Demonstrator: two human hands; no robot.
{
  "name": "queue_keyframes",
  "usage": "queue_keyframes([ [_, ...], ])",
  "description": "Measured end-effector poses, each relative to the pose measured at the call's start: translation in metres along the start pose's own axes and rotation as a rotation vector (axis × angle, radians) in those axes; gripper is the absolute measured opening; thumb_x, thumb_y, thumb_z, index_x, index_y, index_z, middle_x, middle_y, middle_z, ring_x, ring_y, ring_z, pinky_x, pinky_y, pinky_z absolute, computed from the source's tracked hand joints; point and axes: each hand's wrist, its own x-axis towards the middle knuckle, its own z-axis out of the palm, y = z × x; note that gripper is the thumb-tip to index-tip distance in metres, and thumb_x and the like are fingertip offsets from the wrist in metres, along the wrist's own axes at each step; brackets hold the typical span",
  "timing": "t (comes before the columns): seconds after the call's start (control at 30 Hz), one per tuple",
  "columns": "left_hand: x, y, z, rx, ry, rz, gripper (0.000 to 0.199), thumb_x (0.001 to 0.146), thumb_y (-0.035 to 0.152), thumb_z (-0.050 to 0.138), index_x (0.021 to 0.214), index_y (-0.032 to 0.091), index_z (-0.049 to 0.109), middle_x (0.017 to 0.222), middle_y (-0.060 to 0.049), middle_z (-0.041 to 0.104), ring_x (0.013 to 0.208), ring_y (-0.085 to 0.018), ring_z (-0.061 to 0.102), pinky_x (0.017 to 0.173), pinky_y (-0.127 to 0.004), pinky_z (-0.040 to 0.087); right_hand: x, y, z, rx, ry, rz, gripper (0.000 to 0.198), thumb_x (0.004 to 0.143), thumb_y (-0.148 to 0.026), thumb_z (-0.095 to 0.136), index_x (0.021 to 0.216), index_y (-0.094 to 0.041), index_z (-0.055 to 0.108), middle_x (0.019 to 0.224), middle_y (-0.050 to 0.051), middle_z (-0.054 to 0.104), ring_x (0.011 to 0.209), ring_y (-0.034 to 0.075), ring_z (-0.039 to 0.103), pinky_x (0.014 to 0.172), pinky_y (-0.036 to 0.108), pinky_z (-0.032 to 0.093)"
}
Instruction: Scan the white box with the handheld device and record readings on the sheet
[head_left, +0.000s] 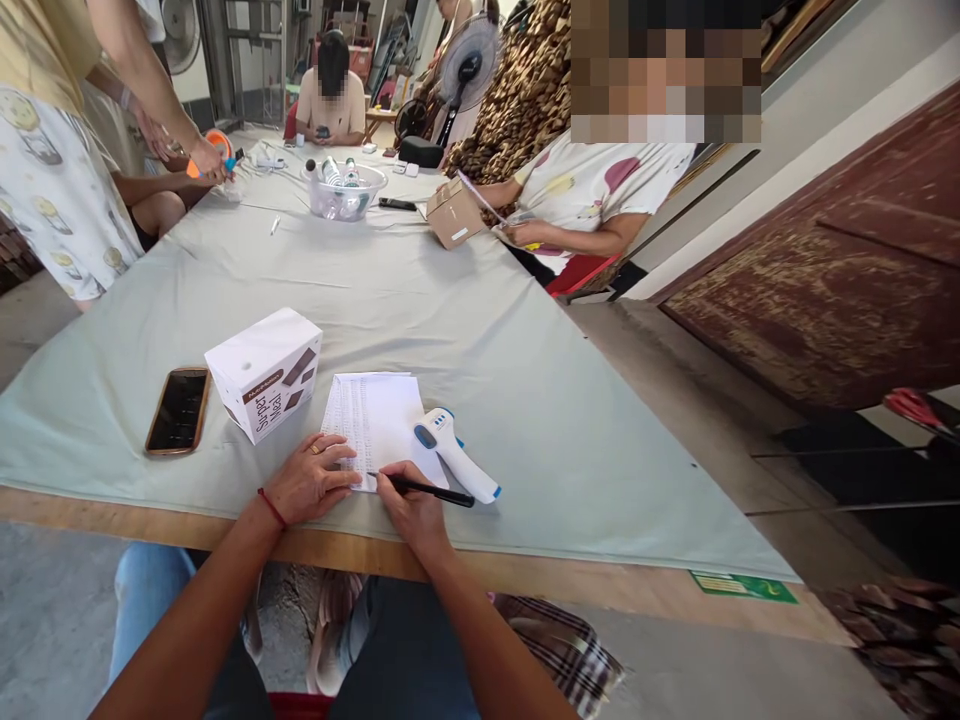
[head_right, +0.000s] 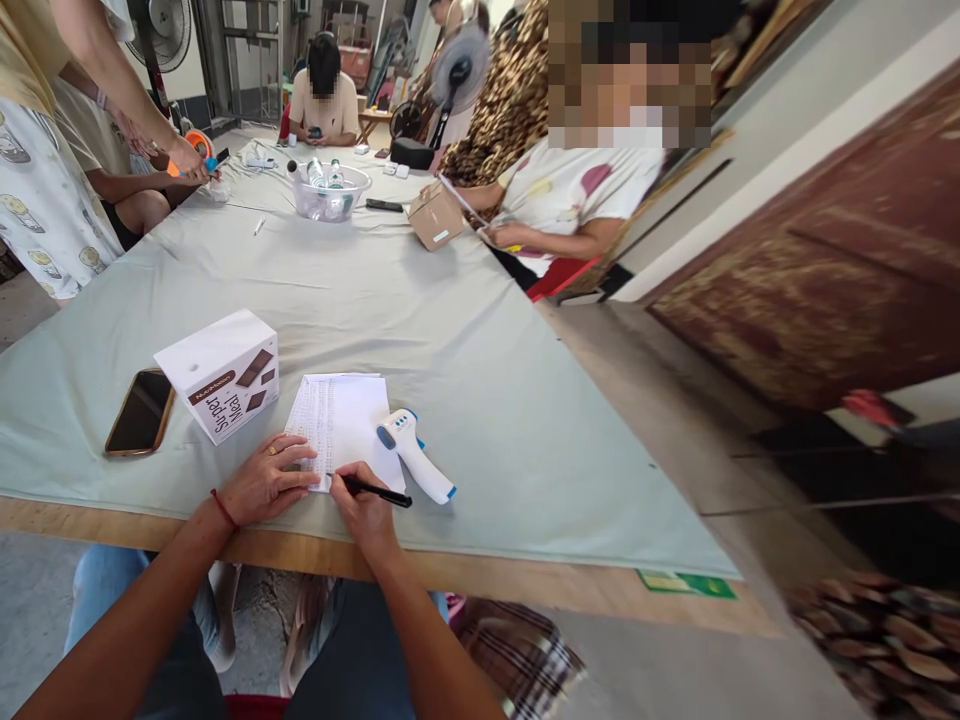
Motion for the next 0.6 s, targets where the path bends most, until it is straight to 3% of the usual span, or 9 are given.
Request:
queue_keyframes([
  [0.6,-0.0006,-0.0008,0.0005,-0.001,-0.004,0.0,0.022,0.091,0.031,0.054,0.104,0.026,0.07,0.12,-0.007,0.061,0.122,-0.025,0.047,0.106,-0.047,0.036,-0.0013,-0.0002,0.0,0.003,-0.008,0.022,0.015,0.073,-0.034,0.055,0.064,-0.022,0.055,0.056,-0.002,0.057,0.054,0.014,0.05,0.054,0.028,0.043],
])
